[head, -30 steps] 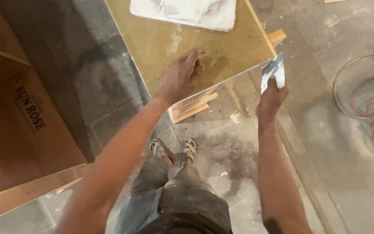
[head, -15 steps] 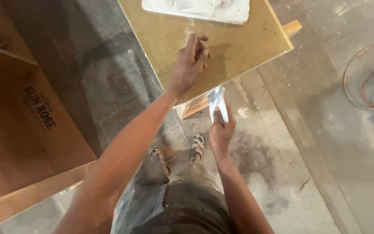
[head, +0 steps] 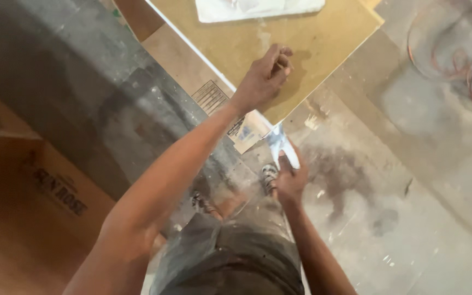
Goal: The person applies white putty to the edges and surfaces of wooden furniture components using a scraper and a cloth, then wipes the excess material.
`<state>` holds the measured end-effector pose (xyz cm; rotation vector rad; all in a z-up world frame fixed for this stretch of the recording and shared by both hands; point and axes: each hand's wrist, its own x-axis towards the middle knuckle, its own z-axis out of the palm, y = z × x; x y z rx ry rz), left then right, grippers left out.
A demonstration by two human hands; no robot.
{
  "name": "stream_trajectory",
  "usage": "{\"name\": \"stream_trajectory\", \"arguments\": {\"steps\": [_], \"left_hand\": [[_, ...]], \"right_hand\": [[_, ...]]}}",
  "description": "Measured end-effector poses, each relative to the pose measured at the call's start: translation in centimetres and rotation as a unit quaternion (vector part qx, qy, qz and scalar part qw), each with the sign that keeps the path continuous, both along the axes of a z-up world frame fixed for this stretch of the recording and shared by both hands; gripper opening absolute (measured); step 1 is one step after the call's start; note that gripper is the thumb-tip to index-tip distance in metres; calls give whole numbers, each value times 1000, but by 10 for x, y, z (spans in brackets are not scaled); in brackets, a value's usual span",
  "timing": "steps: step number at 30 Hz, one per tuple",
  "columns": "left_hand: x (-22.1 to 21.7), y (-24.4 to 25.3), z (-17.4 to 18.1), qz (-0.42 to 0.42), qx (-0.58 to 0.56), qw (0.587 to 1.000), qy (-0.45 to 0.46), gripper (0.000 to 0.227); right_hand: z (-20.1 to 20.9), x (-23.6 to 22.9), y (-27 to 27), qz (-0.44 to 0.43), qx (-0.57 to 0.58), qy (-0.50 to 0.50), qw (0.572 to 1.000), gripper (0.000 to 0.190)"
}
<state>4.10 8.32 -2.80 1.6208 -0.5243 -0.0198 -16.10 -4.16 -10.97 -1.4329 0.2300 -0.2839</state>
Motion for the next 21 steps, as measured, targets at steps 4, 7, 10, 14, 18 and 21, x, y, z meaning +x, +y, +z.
{"name": "stream_trajectory", "arguments": {"steps": [4,7,10,14,18,21], "left_hand": [[-16,39,11,-48,12,999,-5,24],[-17,63,21,-86,20,995,-52,23],[-7,74,27,-118,55,989,-64,24],[20,77,22,-140,137,948,-251,34],[54,83,8,-234,213,912,-261,30],[60,99,4,-297,158,913,-232,39]], "right_hand": [[0,-29,14,-9,-132,-75,988,34],[13,-36,17,-106,-72,-13,992,23],[29,-35,26,-149,-25,-5,988,21],[35,-22,51,-193,39,4,980,23],[2,-17,86,-339,91,77,933,19],[-14,-40,120,-275,-626,143,716,36]]}}
